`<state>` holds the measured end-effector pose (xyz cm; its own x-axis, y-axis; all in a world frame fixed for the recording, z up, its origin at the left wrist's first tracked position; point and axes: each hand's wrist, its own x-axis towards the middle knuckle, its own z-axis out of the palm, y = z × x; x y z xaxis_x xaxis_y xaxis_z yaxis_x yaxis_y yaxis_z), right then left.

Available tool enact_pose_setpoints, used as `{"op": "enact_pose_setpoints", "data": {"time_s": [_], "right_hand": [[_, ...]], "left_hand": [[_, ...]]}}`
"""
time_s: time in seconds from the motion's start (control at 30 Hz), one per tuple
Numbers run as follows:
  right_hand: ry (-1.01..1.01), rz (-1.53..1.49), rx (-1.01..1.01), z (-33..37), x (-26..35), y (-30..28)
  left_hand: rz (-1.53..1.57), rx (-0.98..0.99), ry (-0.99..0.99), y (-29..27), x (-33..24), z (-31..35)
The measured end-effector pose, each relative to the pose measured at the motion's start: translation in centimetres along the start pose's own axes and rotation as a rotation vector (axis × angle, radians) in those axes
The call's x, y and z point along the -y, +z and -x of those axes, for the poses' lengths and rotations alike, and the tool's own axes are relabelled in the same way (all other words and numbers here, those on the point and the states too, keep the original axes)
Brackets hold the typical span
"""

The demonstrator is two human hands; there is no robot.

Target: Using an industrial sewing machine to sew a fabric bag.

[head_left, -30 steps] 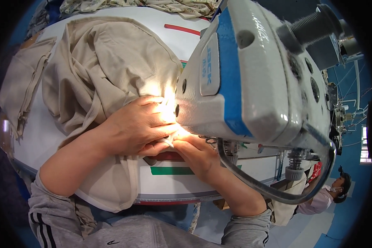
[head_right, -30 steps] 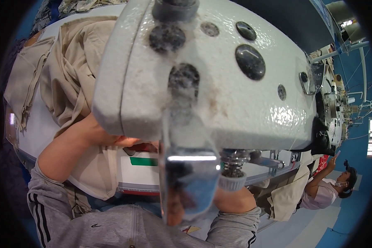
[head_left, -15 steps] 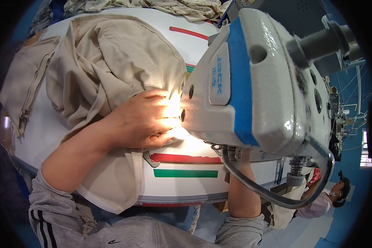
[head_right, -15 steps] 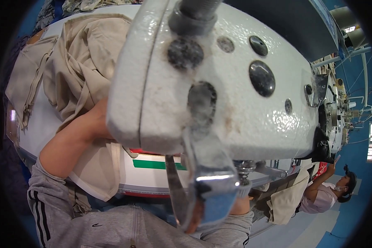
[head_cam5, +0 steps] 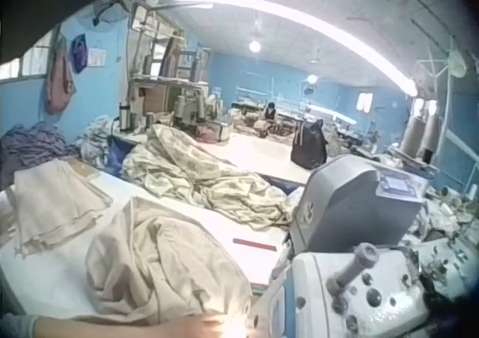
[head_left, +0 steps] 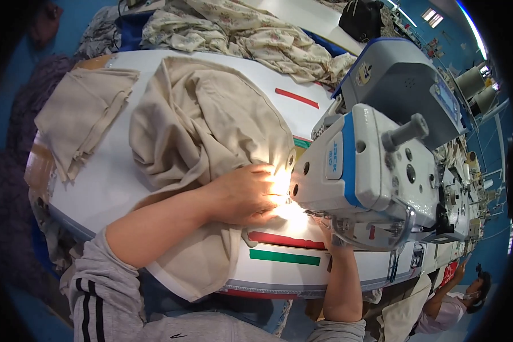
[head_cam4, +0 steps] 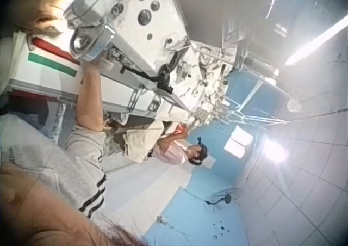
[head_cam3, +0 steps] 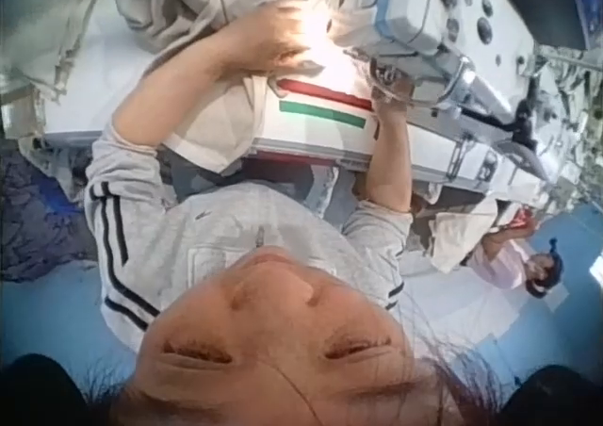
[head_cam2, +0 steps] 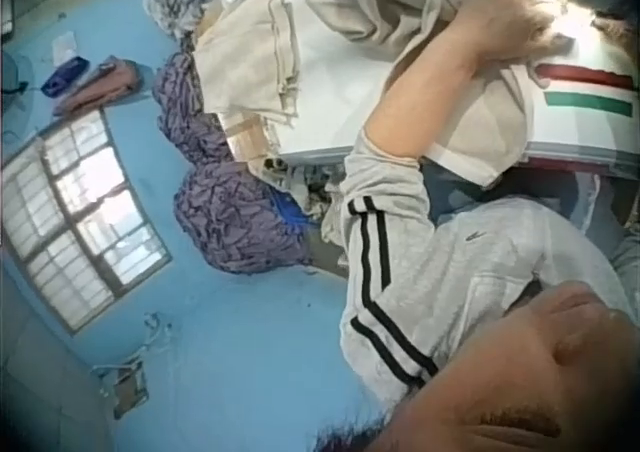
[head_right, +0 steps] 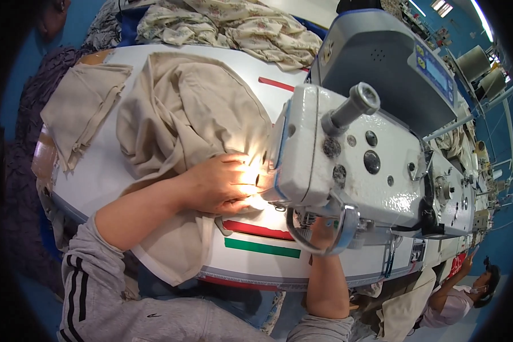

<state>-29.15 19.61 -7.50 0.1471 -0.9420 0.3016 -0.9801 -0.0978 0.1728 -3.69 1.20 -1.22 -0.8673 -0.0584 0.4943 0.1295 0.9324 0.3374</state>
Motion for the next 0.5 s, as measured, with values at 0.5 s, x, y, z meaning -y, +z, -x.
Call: {"op": "enact_pose_setpoints", "data": {"time_s": [0.5], "right_hand": [[0.203,-0.678,-0.264,-3.6,8.9,-8.6]], "left_hand": [[-0.477,0.097,-1.093,-10.2,-8.0,13.6]]}}
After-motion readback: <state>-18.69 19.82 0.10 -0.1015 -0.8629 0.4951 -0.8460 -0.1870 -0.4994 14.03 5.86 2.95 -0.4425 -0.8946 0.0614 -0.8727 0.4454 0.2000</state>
